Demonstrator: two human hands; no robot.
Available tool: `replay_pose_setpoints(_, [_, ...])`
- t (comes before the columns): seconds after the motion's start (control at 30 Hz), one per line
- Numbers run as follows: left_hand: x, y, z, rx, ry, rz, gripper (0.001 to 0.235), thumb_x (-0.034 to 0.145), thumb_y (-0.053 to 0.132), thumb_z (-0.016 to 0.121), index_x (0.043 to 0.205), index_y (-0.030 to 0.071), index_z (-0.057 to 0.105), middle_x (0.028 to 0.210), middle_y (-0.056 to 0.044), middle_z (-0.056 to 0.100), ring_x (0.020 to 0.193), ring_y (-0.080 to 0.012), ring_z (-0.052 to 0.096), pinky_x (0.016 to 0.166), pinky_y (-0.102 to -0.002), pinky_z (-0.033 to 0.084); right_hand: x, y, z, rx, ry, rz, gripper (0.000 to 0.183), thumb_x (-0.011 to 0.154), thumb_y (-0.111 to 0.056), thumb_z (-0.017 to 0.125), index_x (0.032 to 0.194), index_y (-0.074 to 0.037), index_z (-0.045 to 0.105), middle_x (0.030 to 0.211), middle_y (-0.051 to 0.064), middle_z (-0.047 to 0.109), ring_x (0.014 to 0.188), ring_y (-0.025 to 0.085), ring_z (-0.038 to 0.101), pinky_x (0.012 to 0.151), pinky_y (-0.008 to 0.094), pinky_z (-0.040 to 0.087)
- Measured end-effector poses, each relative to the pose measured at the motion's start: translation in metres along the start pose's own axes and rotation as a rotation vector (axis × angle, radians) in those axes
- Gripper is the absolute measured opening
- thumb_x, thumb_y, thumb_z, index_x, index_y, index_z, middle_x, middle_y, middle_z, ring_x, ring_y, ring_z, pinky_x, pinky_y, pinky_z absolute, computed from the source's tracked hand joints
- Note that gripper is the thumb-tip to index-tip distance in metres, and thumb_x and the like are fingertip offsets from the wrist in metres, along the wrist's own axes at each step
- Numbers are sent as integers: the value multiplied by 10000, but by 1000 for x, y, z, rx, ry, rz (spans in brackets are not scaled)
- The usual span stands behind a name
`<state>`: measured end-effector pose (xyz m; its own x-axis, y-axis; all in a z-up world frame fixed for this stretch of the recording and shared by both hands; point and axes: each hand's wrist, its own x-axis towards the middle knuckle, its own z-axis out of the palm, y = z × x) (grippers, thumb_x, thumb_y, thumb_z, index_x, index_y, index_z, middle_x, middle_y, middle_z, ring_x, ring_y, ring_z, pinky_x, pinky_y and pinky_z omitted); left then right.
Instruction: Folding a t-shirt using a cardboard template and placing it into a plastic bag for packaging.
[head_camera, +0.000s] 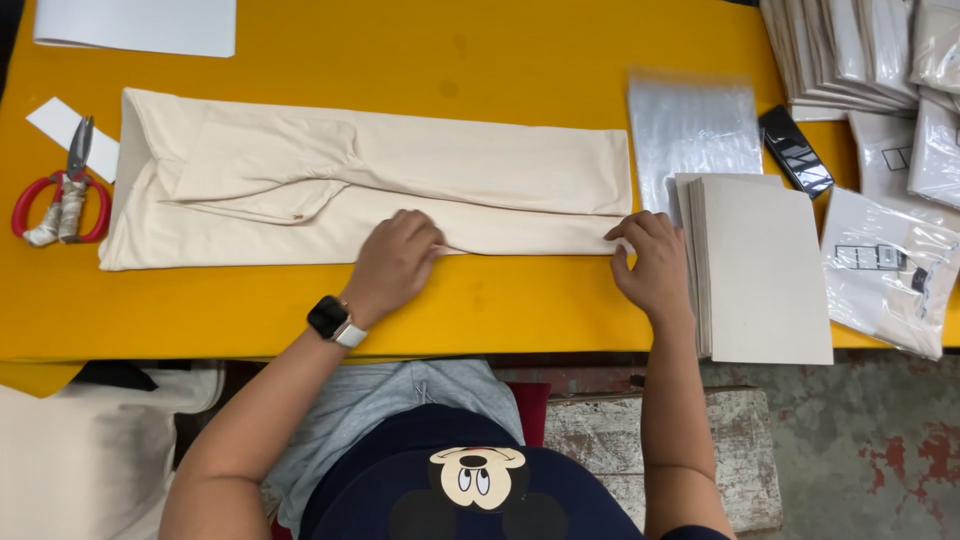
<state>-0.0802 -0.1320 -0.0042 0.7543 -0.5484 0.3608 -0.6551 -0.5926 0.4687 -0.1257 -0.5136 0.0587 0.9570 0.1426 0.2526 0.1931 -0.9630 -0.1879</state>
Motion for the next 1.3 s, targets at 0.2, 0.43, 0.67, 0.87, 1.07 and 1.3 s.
replay_pose_setpoints(0.2, [-30,-19,-14,119,-98,-64,207,1066,143,487,1017,103,684,947,-38,600,952,-217,612,784,-343,505,-2,18,32,45,-63,-105,220,804,1,676,962,-136,746,920,56,679,952,283,661,882,399,544])
replay_pose_setpoints(0.43, [-17,2,-44,73,-190,-78,202,1029,217,566,960,108,722,964,-48,639,965,-243,611,811,-390,509,-1,8,19,-92,-105,14,160,821,-101,700,939,-192,758,978,-21,684,998,210,646,928,370,495])
replay_pose_setpoints(0.67, [7,11,7,92,-241,70,267,1067,219,476,1160,95,695,1015,-61,609,995,-239,599,861,-412,497,15,-19,20,234,-163,-25,227,842,-74,685,1060,-103,738,1042,111,684,1054,342,642,907,455,494])
replay_pose_setpoints(0.87, [26,20,0,-119,-315,16,264,1056,205,512,1191,108,715,1031,-79,617,1004,-269,604,882,-433,490,18,32,30,311,-5,382,206,1043,-90,587,1162,-87,754,1006,121,641,971,295,644,836,431,515])
replay_pose_setpoints(1.07, [26,20,-3,-196,-360,-19,323,1041,122,472,1238,155,726,1037,-71,610,1010,-266,602,910,-420,458,52,18,19,467,-33,295,581,974,45,561,1540,-27,452,1142,250,591,1087,399,584,944,516,464])
replay_pose_setpoints(1.3, [21,1,27,-201,-292,-55,193,1041,225,545,1110,149,708,993,-15,612,981,-211,628,887,-376,480,94,60,42,254,-122,110,323,781,-47,711,1091,-132,738,906,107,580,834,306,630,765,442,509])
